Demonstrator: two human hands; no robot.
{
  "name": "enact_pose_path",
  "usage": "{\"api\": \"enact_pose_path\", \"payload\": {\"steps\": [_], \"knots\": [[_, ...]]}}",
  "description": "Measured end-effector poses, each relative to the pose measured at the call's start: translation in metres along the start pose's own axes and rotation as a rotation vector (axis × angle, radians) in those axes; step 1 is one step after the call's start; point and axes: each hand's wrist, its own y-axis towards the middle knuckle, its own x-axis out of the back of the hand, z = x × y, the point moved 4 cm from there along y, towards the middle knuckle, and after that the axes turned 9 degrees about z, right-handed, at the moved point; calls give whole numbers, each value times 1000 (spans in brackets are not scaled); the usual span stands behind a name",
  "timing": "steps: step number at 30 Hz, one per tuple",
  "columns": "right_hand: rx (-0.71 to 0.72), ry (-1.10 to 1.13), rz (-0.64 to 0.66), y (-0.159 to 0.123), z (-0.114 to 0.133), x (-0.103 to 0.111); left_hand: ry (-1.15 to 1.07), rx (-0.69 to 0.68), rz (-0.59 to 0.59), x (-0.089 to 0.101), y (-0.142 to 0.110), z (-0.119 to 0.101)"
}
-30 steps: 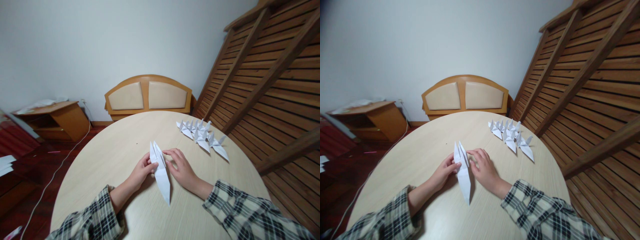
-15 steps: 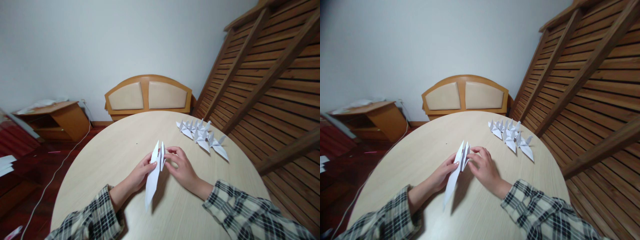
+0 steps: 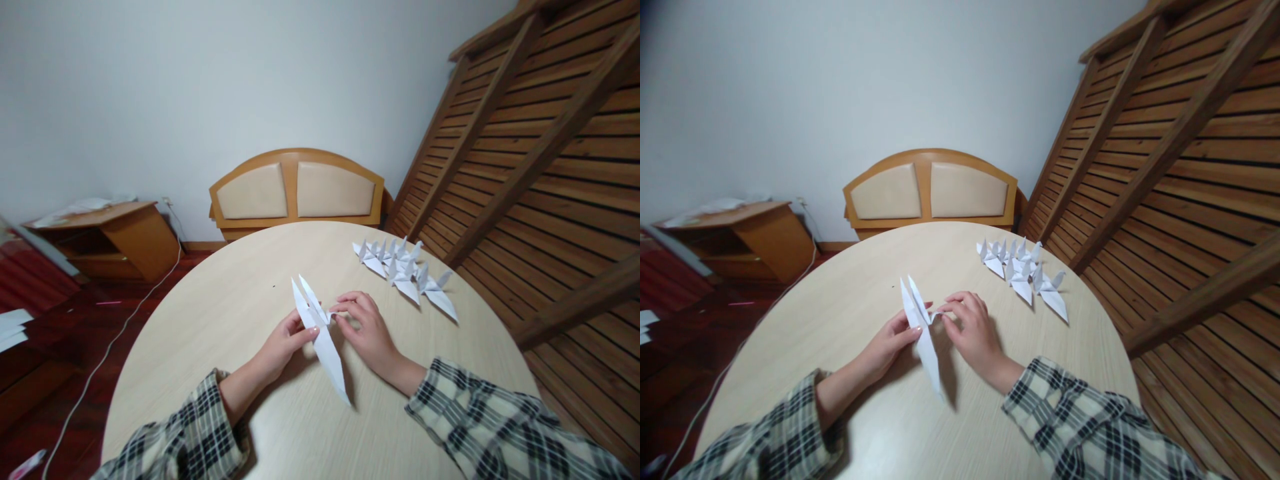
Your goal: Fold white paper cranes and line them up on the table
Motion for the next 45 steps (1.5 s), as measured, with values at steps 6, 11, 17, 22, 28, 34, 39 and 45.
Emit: {"api": "enact_pose_path", "payload": {"steps": [6, 11, 17, 22, 28, 34, 39, 45], "knots": [[18, 13, 17, 1, 3, -1, -41, -28, -76, 4, 1, 1], [50, 26, 76, 0, 5, -3, -64, -71, -136, 7, 4, 2], [124, 72, 158, -1, 11, -5, -62, -80, -199, 7, 5, -2], [168, 93, 240, -2, 16, -6, -33, -88, -196, 9, 5, -2], [106, 85, 220, -1, 14, -5, -25, -75, -194, 9, 5, -3], [74, 68, 160, 0, 11, -5, 24, -56, -116, 5, 4, -1], [121, 69, 165, -2, 8, -7, 102, -83, -17, 3, 6, 2], [90, 93, 204, -2, 7, -11, 155, -80, 45, 3, 7, 8]]}}
